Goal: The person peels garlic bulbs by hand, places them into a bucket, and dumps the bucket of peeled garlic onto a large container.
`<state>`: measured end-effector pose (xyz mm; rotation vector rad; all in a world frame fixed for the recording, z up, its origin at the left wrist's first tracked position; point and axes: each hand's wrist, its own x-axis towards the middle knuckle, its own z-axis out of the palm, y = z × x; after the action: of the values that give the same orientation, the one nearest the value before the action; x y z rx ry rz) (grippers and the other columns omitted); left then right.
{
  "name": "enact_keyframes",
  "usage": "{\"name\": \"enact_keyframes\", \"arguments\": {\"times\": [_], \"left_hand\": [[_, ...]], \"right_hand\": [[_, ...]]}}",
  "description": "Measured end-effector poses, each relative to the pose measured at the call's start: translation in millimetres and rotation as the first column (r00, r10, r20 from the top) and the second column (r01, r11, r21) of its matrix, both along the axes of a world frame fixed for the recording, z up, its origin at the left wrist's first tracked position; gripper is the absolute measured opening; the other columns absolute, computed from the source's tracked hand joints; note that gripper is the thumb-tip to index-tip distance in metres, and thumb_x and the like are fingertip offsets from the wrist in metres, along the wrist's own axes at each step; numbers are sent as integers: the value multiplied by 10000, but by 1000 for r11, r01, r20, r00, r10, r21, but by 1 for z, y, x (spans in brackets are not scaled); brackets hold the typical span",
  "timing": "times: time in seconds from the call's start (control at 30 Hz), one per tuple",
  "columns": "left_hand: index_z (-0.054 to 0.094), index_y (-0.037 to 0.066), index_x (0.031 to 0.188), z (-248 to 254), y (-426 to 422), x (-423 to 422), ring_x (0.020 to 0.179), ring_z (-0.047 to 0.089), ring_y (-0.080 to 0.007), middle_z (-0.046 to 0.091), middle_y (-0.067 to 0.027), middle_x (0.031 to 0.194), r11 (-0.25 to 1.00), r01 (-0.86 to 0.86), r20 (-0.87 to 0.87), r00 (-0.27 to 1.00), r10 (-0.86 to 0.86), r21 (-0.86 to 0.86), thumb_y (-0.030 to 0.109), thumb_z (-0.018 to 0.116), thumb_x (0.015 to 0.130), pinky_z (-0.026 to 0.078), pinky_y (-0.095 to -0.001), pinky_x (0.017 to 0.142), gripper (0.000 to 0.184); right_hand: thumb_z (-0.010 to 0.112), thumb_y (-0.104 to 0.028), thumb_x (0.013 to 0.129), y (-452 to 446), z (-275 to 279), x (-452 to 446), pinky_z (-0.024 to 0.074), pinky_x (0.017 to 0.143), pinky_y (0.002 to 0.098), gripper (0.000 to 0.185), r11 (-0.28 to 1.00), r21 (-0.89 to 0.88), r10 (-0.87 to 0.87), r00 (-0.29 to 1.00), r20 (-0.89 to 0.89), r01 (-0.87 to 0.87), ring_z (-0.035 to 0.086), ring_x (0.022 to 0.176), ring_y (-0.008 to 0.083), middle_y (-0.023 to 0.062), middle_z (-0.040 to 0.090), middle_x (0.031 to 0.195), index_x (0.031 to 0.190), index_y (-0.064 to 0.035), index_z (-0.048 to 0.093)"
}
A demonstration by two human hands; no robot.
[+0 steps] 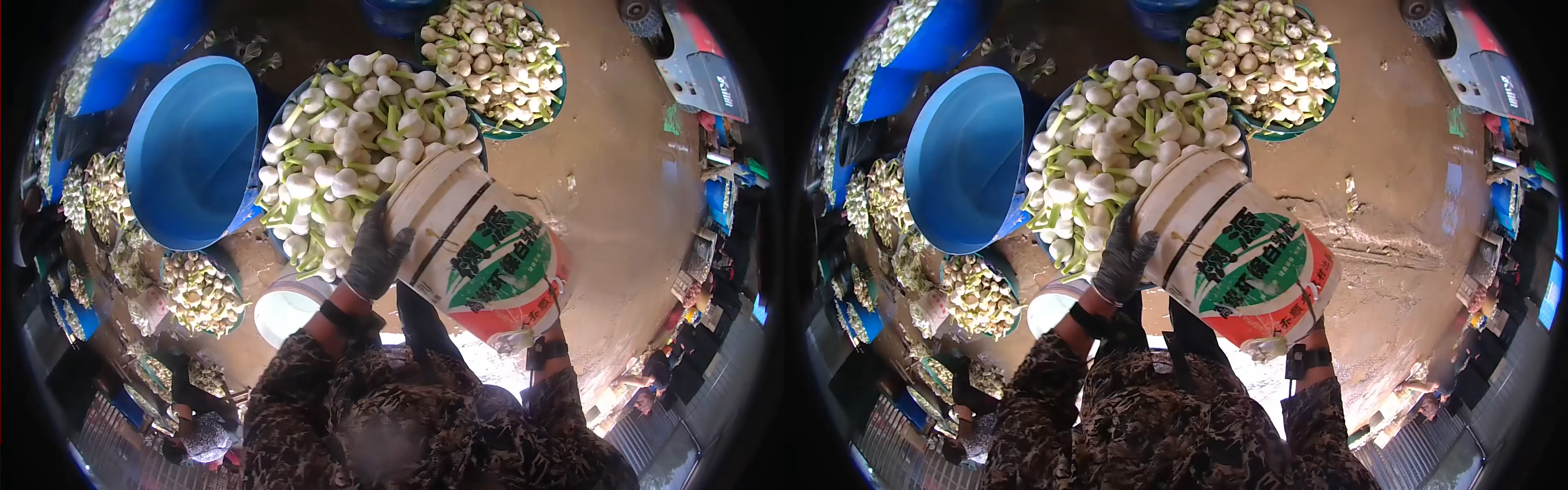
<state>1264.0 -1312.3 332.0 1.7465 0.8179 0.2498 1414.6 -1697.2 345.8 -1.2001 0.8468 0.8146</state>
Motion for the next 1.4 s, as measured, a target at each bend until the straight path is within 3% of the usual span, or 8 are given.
{"name": "enact_keyframes", "arguments": {"times": [0.1, 0.37, 0.7, 0.93, 1.07, 1.2, 1.3, 1.4], "left_hand": [[418, -36, 1350, -17, -8, -1, 1191, 472, -381, 504, -253, 1256, 945, -293, -3, 955, 297, 145, 320, 595, 896, 351, -440, 1029, 604], [498, -5, 1312, -77, 71, -29, 1149, 519, -225, 544, -131, 1279, 720, -269, 99, 900, 424, -640, 266, 473, 993, 411, -336, 993, 420], [448, 34, 1368, 16, 25, -69, 1165, 499, -229, 513, -104, 1314, 583, -184, 34, 939, 343, -791, 313, 472, 994, 397, -357, 1002, 467], [417, 47, 1396, 13, 1, -68, 1214, 462, -223, 479, -90, 1355, 600, -205, -9, 950, 313, -773, 341, 468, 994, 365, -363, 1038, 501], [399, 54, 1412, 7, -18, -63, 1242, 440, -219, 460, -81, 1378, 590, -220, 14, 931, 365, -777, 357, 467, 994, 347, -367, 1059, 521], [386, 60, 1425, -2, -27, -43, 1263, 424, -216, 445, -75, 1395, 555, -250, 60, 875, 481, -793, 369, 465, 994, 333, -370, 1075, 536], [453, 80, 1385, 17, -40, -30, 1292, 373, -317, 457, -147, 1326, 935, -32, -86, 994, 67, 353, 274, 545, 918, 269, -419, 1099, 513], [438, 63, 1385, 9, -57, -10, 1306, 325, -388, 402, -182, 1359, 893, -83, 67, 996, 59, 443, 174, 599, 841, 252, -471, 1105, 578]], "right_hand": [[552, -456, 934, 29, 24, 19, 466, 969, 357, 615, 935, -80, 353, 880, 318, -346, 522, 1188, 230, 66, 547, 1282, 1393, -73, 408], [570, -554, 897, 136, 107, 24, 436, 959, 303, 704, 883, -166, 465, 764, 448, -440, 519, 1106, 140, 59, 556, 1275, 1355, -28, 475], [642, -343, 865, 228, 164, -34, 400, 1031, 439, 642, 626, -608, 695, -5, 719, -487, 490, 1208, 373, 241, 501, 1292, 1343, 28, 428], [650, -284, 893, 196, 118, -22, 408, 1024, 387, 582, 698, -522, 662, 162, 732, -491, 506, 1217, 307, 203, 509, 1302, 1360, -18, 427], [612, -138, 930, 164, 97, 1, 482, 919, 282, 452, 868, 175, 189, 636, 749, -464, 541, 1098, 153, 96, 571, 1239, 1337, -31, 447], [437, -446, 997, 87, 58, 40, 475, 840, 318, 481, 786, -435, 619, 567, 544, -440, 564, 971, 163, 93, 634, 1095, 1215, -33, 552], [482, -446, 980, 19, -12, 59, 475, 856, 330, 493, 880, -344, 464, 743, 483, -326, 571, 986, 181, 61, 622, 1132, 1262, -45, 532], [515, -464, 956, 20, 10, 49, 436, 960, 354, 594, 923, -219, 382, 833, 401, -318, 516, 1177, 206, 66, 522, 1318, 1392, -73, 416]]}}
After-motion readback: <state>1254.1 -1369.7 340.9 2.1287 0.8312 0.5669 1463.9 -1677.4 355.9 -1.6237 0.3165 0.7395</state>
